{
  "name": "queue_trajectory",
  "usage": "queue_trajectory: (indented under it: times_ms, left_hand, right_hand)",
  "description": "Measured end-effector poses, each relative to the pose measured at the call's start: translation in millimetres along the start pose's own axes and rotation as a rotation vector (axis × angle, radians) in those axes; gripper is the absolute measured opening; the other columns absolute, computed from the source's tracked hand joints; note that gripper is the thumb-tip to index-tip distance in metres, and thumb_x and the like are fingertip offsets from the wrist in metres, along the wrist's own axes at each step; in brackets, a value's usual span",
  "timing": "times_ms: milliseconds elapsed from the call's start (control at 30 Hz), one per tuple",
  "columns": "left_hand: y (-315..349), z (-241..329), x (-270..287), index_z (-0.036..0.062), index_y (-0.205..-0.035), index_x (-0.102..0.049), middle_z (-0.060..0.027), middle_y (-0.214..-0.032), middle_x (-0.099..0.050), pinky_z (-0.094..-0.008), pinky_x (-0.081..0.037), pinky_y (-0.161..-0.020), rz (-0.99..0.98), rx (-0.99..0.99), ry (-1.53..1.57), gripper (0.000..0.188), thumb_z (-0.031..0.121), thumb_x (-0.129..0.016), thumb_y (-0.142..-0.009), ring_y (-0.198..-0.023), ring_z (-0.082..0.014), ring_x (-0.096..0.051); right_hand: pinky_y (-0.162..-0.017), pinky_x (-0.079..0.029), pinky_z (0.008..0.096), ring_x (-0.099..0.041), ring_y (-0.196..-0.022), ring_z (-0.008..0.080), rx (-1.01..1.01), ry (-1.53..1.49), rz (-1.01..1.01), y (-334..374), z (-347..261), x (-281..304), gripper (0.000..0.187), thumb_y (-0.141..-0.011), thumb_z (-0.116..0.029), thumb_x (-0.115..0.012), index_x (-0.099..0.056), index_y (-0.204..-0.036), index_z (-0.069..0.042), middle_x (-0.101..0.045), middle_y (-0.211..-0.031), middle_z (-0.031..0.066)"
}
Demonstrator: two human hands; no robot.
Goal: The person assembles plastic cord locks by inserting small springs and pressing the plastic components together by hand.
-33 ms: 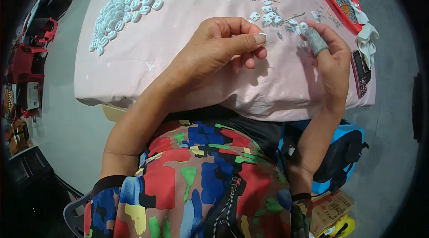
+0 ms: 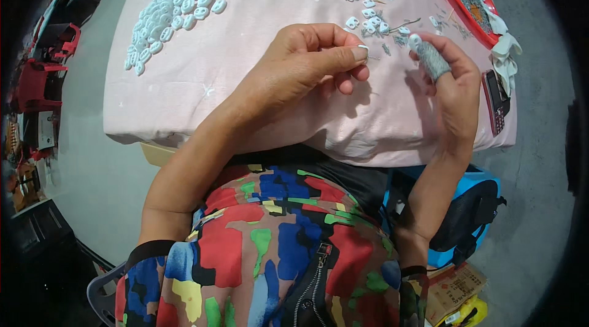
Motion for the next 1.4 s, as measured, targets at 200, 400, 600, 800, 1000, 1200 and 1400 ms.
queue_trajectory:
  times_ms: [200, 400, 600, 800, 1000, 1200, 1400]
  left_hand:
    - [-5.2, 0.4, 1.6, 0.0043, -0.099, -0.063, -0.0044, -0.085, -0.068, -0.0142, -0.041, -0.054, -0.013, -0.034, -0.184, 0.015, 0.017, -0.066, -0.092, -0.067, -0.0044, -0.058]
    - [-3.6, 2.6, 0.9, 0.0034, -0.098, -0.063, -0.0045, -0.086, -0.068, -0.0145, -0.041, -0.055, -0.011, -0.066, -0.188, 0.015, 0.017, -0.066, -0.092, -0.070, -0.0052, -0.059]
    - [-2.9, 3.4, 6.0, 0.0028, -0.098, -0.063, -0.0047, -0.085, -0.067, -0.0153, -0.041, -0.054, 0.055, -0.111, -0.236, 0.015, 0.016, -0.066, -0.092, -0.068, -0.0057, -0.059]
    - [-3.7, 4.8, 5.4, 0.0021, -0.097, -0.064, -0.0046, -0.084, -0.067, -0.0160, -0.041, -0.052, 0.082, -0.117, -0.280, 0.016, 0.017, -0.067, -0.092, -0.066, -0.0059, -0.059]
    - [-3.9, 4.6, 8.6, 0.0015, -0.097, -0.064, -0.0048, -0.084, -0.067, -0.0160, -0.041, -0.051, 0.105, -0.133, -0.295, 0.016, 0.017, -0.066, -0.092, -0.066, -0.0057, -0.059]
    - [-4.3, 4.1, 6.5, 0.0016, -0.096, -0.064, -0.0049, -0.084, -0.067, -0.0157, -0.041, -0.052, 0.105, -0.145, -0.307, 0.015, 0.016, -0.066, -0.092, -0.065, -0.0054, -0.059]
    - [-3.0, 6.0, 7.0, 0.0022, -0.096, -0.064, -0.0044, -0.083, -0.067, -0.0153, -0.040, -0.052, 0.116, -0.150, -0.309, 0.015, 0.016, -0.066, -0.092, -0.065, -0.0051, -0.058]
  right_hand:
    - [-0.052, -0.041, 0.0149, -0.053, -0.062, 0.0013, -0.076, -0.242, -0.113, 13.5, 15.8, -27.8, 0.022, -0.091, -0.001, -0.055, -0.066, -0.110, 0.002, -0.068, -0.085, 0.0037]
    - [-0.048, -0.037, 0.0139, -0.051, -0.058, 0.0013, -0.094, -0.344, -0.154, 17.0, 19.0, -38.6, 0.021, -0.091, -0.002, -0.056, -0.065, -0.109, 0.003, -0.068, -0.086, 0.0063]
    - [-0.045, -0.036, 0.0134, -0.051, -0.057, 0.0016, -0.085, -0.393, -0.134, 16.9, 27.1, -39.1, 0.021, -0.091, -0.002, -0.057, -0.064, -0.110, 0.003, -0.069, -0.087, 0.0084]
    - [-0.045, -0.036, 0.0133, -0.051, -0.057, 0.0014, -0.067, -0.385, -0.104, 17.0, 29.3, -37.9, 0.022, -0.091, -0.001, -0.056, -0.064, -0.110, 0.002, -0.069, -0.087, 0.0091]
    - [-0.046, -0.036, 0.0134, -0.052, -0.058, 0.0013, -0.057, -0.366, -0.093, 17.4, 27.9, -39.7, 0.021, -0.091, -0.001, -0.056, -0.066, -0.110, 0.002, -0.070, -0.086, 0.0085]
    - [-0.047, -0.038, 0.0135, -0.053, -0.058, 0.0014, -0.051, -0.344, -0.085, 18.5, 25.3, -43.1, 0.021, -0.090, 0.000, -0.057, -0.066, -0.109, 0.002, -0.070, -0.084, 0.0074]
    - [-0.046, -0.037, 0.0141, -0.052, -0.057, 0.0021, -0.052, -0.370, -0.073, 17.2, 30.3, -39.8, 0.022, -0.090, -0.001, -0.057, -0.065, -0.110, 0.003, -0.070, -0.086, 0.0096]
Point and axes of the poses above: each hand's wrist, its own y-axis away from the middle knuckle, its own x-axis out of the back of the hand, z = x × y, the point moved 8 cm from there along -y, towards the middle knuckle
